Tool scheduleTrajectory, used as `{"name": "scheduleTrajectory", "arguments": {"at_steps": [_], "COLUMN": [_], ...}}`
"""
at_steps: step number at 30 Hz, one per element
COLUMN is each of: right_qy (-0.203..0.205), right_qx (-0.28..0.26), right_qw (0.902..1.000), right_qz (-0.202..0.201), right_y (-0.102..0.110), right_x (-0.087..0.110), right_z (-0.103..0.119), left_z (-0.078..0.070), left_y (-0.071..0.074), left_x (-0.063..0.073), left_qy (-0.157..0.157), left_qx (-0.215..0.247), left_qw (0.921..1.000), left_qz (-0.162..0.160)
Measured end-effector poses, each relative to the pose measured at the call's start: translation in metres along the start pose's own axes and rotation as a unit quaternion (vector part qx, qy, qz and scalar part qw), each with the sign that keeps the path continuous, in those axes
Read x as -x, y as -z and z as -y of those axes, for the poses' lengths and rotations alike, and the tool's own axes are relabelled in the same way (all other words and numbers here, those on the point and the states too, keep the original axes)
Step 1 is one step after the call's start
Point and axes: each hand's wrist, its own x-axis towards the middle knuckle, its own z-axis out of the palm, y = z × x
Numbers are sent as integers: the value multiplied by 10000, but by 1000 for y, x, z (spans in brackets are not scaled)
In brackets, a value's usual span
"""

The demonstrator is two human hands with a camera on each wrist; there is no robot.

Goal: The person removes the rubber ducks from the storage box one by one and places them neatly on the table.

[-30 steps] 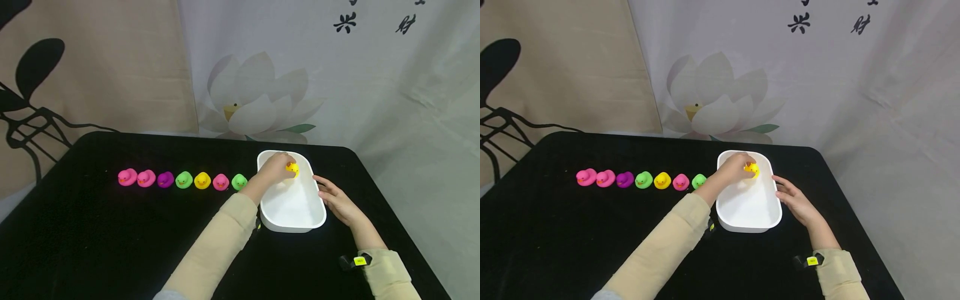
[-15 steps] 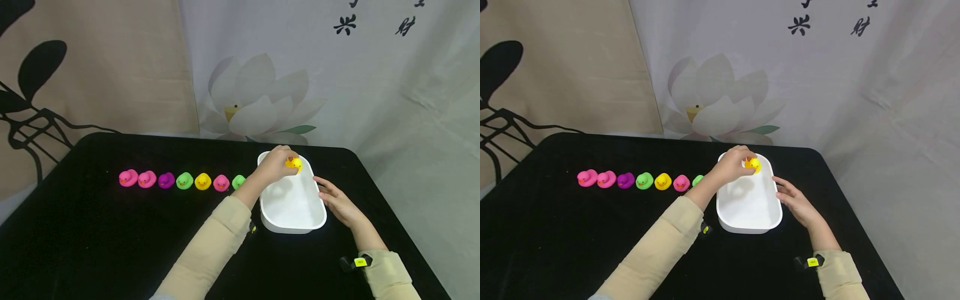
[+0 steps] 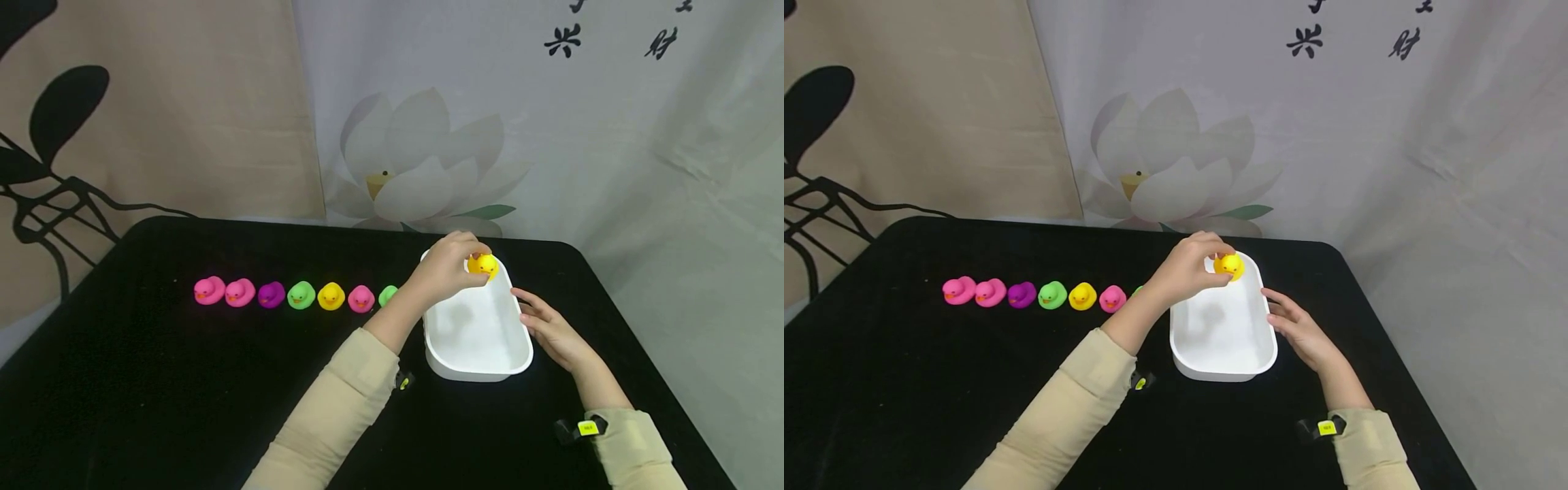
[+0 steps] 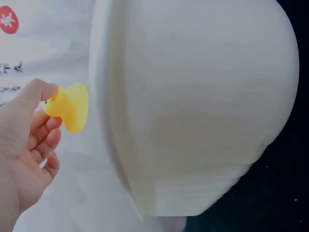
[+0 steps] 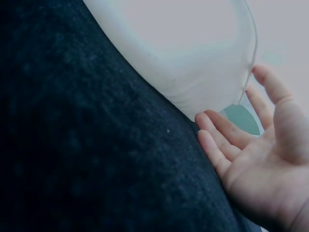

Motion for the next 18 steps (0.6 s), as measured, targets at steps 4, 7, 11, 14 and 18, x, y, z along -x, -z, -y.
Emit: {"name": "scheduleTrajectory", "arguments": {"at_steps": [4,7,11,14,18], "right_qy": [6,4,-4,-17,-46], "right_qx": [11,47,62,38,-11], "right_qw": [10000,10000,10000,10000,10000], "right_qz": [6,4,0,-3,-13], "right_y": [0,0,0,0,0], "right_x": [0,-1,-1,-1,-1], "right_z": [0,1,1,0,-1], "left_z": [-6,-9,-12,-15,-20], "left_y": [8,14,21,27,37], "left_x": [7,10,15,18,25], "left_qy": [-229,-460,-810,-978,-1011], "left_qx": [156,263,311,303,371], "left_qw": [9994,9980,9949,9930,9920], "left_qz": [-197,-349,-519,-597,-656]}}
